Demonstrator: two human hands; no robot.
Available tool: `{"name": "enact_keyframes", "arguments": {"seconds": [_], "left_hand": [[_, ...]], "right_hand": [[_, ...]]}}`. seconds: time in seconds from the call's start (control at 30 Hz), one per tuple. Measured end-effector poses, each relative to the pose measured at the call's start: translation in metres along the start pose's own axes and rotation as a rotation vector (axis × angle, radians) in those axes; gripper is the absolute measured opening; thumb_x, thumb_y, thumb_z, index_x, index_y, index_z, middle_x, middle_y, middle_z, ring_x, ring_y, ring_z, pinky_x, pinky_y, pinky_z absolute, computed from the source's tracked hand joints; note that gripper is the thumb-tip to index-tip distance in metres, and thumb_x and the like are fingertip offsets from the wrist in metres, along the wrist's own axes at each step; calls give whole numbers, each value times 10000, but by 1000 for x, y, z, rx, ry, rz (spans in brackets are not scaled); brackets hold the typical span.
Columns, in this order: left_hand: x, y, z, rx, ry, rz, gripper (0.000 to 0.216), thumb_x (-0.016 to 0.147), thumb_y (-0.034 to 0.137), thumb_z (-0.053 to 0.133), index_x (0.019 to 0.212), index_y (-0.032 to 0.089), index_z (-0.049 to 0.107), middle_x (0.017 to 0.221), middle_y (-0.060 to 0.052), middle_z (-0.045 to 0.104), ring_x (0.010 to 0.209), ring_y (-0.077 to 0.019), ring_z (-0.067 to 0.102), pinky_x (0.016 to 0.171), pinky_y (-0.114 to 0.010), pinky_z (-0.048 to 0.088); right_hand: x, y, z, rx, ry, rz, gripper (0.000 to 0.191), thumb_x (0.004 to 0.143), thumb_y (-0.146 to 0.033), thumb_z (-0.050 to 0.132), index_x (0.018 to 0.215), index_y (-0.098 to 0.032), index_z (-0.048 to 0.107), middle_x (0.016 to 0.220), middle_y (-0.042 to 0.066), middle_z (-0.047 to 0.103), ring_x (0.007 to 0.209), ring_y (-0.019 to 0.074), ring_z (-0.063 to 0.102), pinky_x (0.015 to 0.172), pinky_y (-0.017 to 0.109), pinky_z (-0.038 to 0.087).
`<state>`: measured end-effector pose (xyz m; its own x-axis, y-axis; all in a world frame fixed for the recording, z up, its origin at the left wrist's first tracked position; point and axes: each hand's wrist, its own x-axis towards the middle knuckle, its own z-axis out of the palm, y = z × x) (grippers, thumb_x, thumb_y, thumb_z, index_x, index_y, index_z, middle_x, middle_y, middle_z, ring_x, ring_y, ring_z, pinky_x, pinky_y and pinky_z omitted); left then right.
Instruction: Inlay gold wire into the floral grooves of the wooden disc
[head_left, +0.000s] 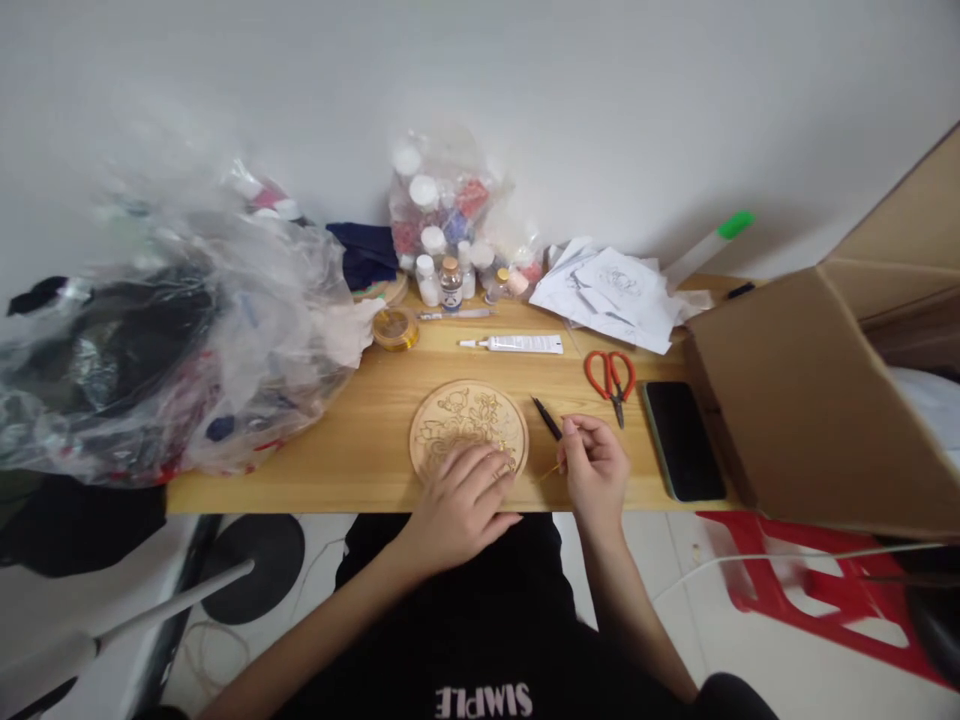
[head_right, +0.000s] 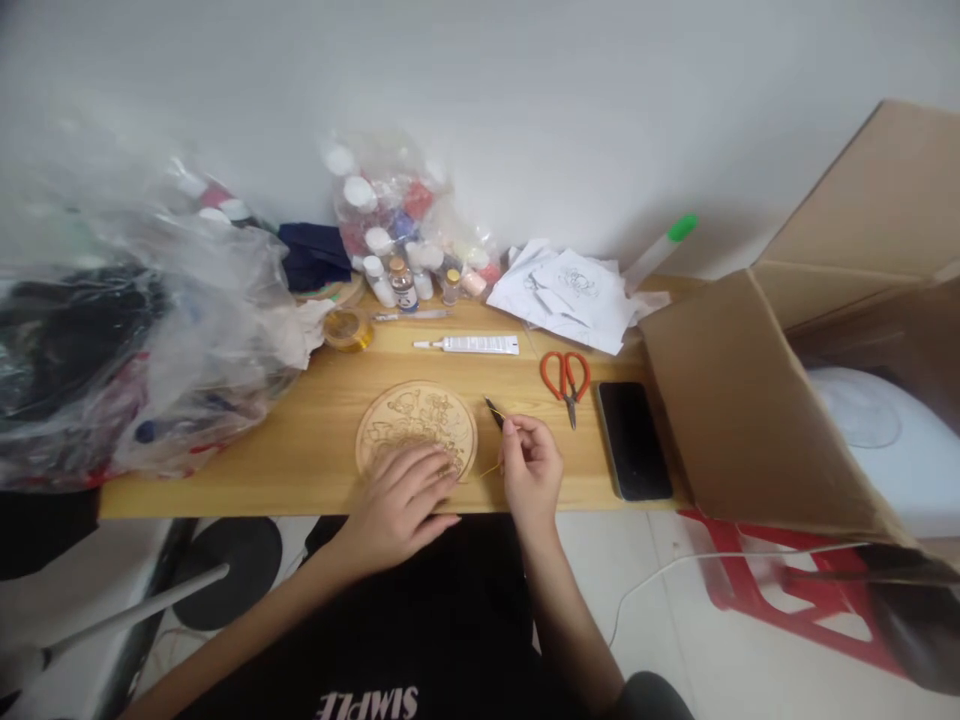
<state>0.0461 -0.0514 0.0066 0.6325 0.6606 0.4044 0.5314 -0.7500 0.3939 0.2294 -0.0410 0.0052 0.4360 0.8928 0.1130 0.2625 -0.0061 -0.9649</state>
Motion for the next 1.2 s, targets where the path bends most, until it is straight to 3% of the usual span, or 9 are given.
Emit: {"name": "enact_keyframes", "arguments": {"seconds": [0.13,0.33,0.5,0.6,0.77,0.87,1.0,1.1,1.2], "left_hand": [[-2,15,6,-110,14,-1,237,912,281,565,1099,154,635,1176,-112,654,1147,-262,564,987,-458,461],[2,37,-6,-555,145,-390,223,934,369,514,966,178,623,934,-74,656,891,-198,605,812,-367,506],[-7,43,-17,-613,133,-495,274,973,327,406,814,181,575,788,-30,618,745,-143,584,711,-286,490],[-15,36,-23,-646,40,-508,319,964,305,387,716,178,542,682,-5,593,670,-131,579,657,-259,480],[-21,26,-34,-650,-172,-475,334,937,297,439,657,170,569,622,14,614,601,-121,596,605,-230,470],[-23,30,-32,-591,-207,-470,285,947,353,454,814,173,630,671,14,643,600,-120,605,584,-220,469],[-30,35,-19,-396,-182,-507,387,887,374,588,1219,176,572,794,-31,698,656,-168,640,605,-255,477],[-37,34,-8,-260,-146,-523,365,915,337,546,1238,171,587,999,-113,717,788,-214,676,679,-297,499],[-42,26,-5,-211,-134,-502,309,953,300,462,1163,182,656,1037,-117,720,823,-230,689,709,-328,521]], "right_hand": [[-8,-11,2,-4,8,-13,264,891,-416,543,947,-169,620,516,-53,522,428,100,495,418,222,406],[-42,-27,12,-136,50,-71,187,883,-349,549,960,-196,622,607,-20,615,508,123,569,511,247,449],[-75,-34,20,-207,60,-125,214,872,-328,535,1005,-199,641,633,4,657,526,140,586,527,261,448],[-83,-34,16,-192,-37,-115,221,882,-342,519,972,-186,647,597,0,648,514,139,597,512,251,465],[-73,-31,-2,-146,-335,-65,285,887,-415,527,901,-167,667,532,-16,611,442,117,567,445,217,449],[-60,-28,-12,-141,-485,-30,335,891,-469,526,874,-169,675,537,-13,626,427,114,568,444,216,459],[-44,-21,-19,-175,-462,17,366,910,-491,487,902,-170,661,520,-17,623,420,118,561,457,221,451],[-34,-15,-18,-193,-374,46,342,890,-483,513,870,-178,667,525,-16,615,459,126,564,494,235,455],[-25,-13,-17,-188,-263,63,281,817,-448,604,785,-187,703,663,26,679,617,156,619,603,270,487]]}}
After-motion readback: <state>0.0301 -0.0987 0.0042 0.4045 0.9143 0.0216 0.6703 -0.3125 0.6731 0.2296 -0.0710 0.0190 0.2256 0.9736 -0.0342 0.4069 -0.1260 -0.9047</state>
